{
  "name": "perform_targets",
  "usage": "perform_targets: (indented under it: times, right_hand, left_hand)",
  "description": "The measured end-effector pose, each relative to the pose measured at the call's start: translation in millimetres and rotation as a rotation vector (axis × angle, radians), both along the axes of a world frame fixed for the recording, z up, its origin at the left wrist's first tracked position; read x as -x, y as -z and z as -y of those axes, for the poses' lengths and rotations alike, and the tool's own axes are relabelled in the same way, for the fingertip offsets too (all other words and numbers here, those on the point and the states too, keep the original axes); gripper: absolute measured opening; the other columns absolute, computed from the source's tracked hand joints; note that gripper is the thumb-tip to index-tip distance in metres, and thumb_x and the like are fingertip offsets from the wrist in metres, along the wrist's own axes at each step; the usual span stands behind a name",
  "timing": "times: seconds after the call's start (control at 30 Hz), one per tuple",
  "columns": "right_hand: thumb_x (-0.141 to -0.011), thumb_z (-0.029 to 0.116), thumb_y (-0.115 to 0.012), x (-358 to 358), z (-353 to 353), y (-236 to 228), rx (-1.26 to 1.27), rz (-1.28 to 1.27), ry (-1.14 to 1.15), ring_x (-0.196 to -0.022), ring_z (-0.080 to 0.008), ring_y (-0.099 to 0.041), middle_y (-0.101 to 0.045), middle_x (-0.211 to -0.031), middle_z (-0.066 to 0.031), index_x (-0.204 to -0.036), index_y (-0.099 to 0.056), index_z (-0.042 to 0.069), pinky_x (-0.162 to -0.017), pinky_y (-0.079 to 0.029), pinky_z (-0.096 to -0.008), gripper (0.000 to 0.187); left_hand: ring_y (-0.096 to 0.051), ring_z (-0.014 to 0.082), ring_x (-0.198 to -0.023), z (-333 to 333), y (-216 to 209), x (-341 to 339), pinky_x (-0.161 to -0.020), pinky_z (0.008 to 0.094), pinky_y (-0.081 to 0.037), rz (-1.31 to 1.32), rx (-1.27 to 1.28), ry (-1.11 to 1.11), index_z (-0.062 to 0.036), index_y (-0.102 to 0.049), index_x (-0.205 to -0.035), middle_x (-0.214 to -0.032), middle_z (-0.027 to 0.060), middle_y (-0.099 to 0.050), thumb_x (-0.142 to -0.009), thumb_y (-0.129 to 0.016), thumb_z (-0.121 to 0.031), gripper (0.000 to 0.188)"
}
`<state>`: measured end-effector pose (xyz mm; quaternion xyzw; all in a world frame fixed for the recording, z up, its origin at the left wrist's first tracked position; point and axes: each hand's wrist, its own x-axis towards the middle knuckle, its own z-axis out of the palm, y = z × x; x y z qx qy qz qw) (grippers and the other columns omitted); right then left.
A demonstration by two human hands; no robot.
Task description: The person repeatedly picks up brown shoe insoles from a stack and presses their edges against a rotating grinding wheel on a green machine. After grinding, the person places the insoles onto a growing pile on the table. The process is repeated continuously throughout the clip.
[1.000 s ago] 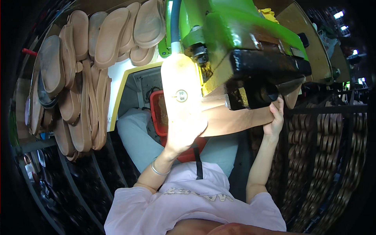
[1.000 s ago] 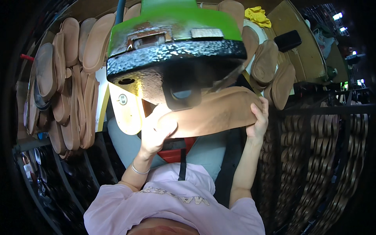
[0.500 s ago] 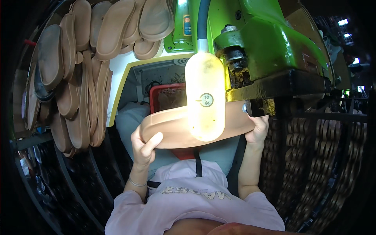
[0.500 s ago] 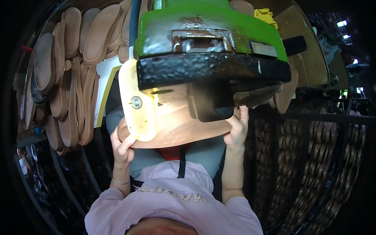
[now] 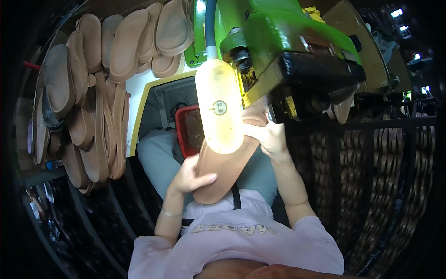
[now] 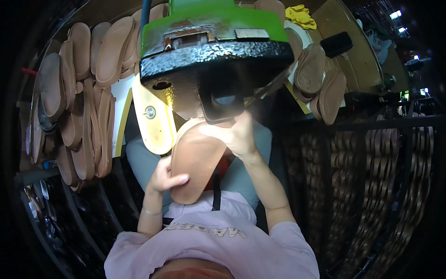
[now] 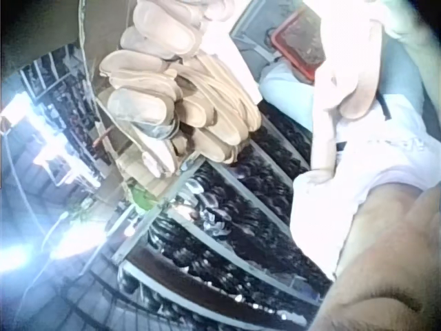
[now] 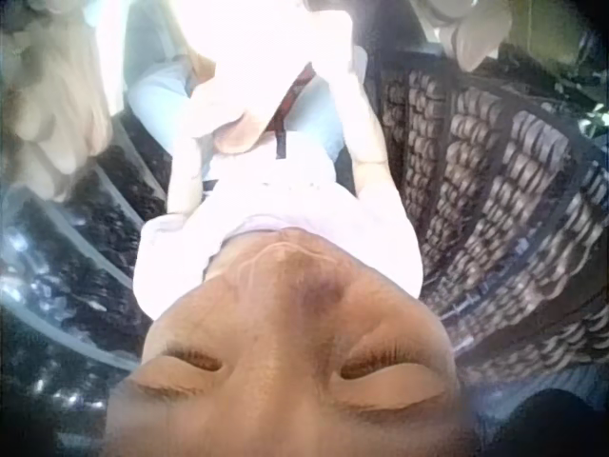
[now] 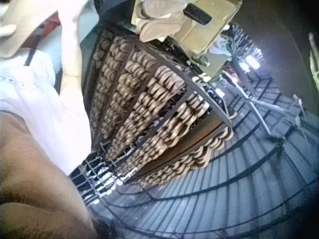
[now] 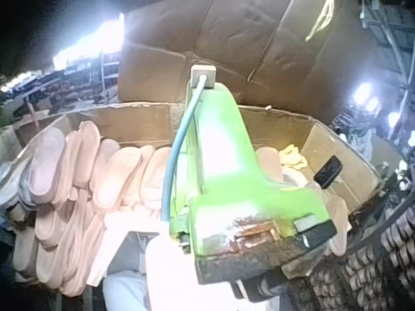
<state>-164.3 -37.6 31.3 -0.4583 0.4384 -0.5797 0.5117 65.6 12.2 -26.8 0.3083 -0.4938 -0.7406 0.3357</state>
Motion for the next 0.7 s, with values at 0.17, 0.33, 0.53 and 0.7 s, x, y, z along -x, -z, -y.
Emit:
perform_targets:
  times: [0.17, 0.33, 0.53, 0.7]
  right_hand:
    - [-0.072, 0.004, -0.077, 0.1, -20.1, 17.6, -0.105, -0.162, 0.132, -0.093, -0.0165, -0.06, -0.063, -0.102, -0.0087, -0.11, -0.056, -0.001, -0.084, -0.048, -0.0301, 0.044]
    - [-0.074, 0.01, -0.076, 18.3, -137.2, 60.8, -0.39, -0.075, -0.065, -0.096, -0.0188, -0.061, -0.063, -0.103, -0.011, -0.108, -0.056, -0.006, -0.084, -0.049, -0.0321, 0.042]
    - [-0.066, 0.009, -0.077, 79.3, -209.8, 87.5, -0.541, 0.129, 0.247, -0.084, -0.0166, -0.062, -0.064, -0.096, -0.0125, -0.099, -0.057, -0.006, -0.078, -0.05, -0.0285, 0.041]
    - [-0.075, 0.011, -0.066, 118.0, -157.2, 44.5, -0.232, 0.11, 0.606, -0.095, -0.0191, -0.06, -0.062, -0.101, -0.011, -0.108, -0.055, -0.004, -0.088, -0.047, -0.0304, 0.038]
  left_hand:
    - [-0.057, 0.0178, -0.105, 44.6, -16.9, 63.9, -0.095, 0.0306, -0.043, 0.12, 0.113, -0.211, 0.0077, -0.051, -0.124, -0.115, 0.0121, -0.061, -0.084, -0.067, -0.012, 0.048]
    - [-0.059, 0.0145, -0.096, 27.9, -3.8, 82.0, -0.087, 0.027, -0.046, -0.014, 0.099, -0.404, 0.0081, -0.056, -0.118, -0.108, 0.0116, -0.064, -0.085, -0.064, -0.007, 0.037]
    - [-0.062, 0.0133, -0.089, 7.9, 12.9, 84.7, -0.08, 0.0246, -0.049, -0.013, 0.119, -0.562, 0.0106, -0.053, -0.118, -0.105, 0.0131, -0.064, -0.084, -0.06, 0.003, 0.036]
    - [-0.061, 0.0138, -0.092, 13.7, -5.8, 86.3, -0.084, 0.0251, -0.048, 0.101, 0.212, -0.511, 0.0107, -0.051, -0.12, -0.109, 0.0139, -0.063, -0.081, -0.062, 0.005, 0.041]
